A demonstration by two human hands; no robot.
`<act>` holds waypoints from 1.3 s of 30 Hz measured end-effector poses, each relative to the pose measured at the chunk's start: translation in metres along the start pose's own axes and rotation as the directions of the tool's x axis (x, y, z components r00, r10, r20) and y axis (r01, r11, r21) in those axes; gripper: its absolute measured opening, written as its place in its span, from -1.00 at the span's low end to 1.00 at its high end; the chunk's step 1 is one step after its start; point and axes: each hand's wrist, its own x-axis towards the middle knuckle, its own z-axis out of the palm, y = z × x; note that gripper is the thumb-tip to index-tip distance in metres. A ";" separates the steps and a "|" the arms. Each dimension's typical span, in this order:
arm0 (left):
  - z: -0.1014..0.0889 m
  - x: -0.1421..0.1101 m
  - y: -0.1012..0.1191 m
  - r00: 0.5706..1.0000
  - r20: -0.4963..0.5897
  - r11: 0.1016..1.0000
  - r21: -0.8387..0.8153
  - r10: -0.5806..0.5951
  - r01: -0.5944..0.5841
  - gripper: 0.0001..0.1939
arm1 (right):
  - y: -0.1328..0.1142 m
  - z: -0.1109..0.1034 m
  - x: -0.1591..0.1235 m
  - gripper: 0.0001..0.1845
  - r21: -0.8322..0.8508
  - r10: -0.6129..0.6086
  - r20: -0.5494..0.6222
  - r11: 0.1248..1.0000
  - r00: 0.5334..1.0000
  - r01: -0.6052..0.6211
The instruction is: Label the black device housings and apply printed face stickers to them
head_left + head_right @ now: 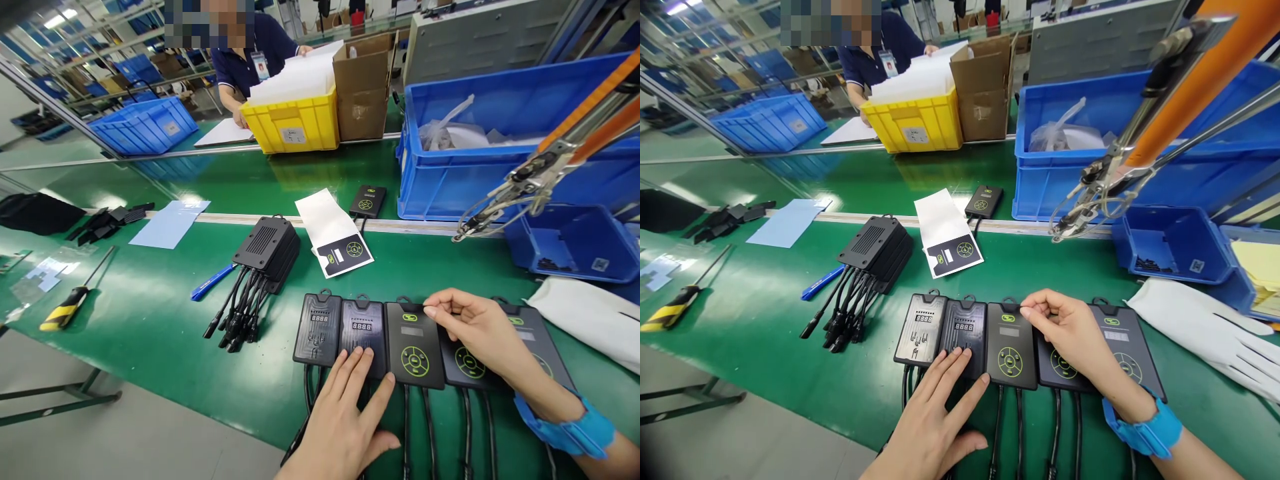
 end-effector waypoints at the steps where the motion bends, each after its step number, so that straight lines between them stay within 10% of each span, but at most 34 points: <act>1: 0.000 -0.001 -0.001 1.000 0.001 1.000 -0.001 0.002 -0.002 -0.18 | 0.001 0.000 0.000 -0.60 0.002 0.000 0.002 1.000 1.000 0.000; 39: 0.006 -0.003 -0.002 0.999 -0.041 0.999 0.044 0.019 -0.017 -0.27 | 0.011 0.002 -0.002 -0.67 -0.254 -0.092 -0.014 0.963 0.996 0.085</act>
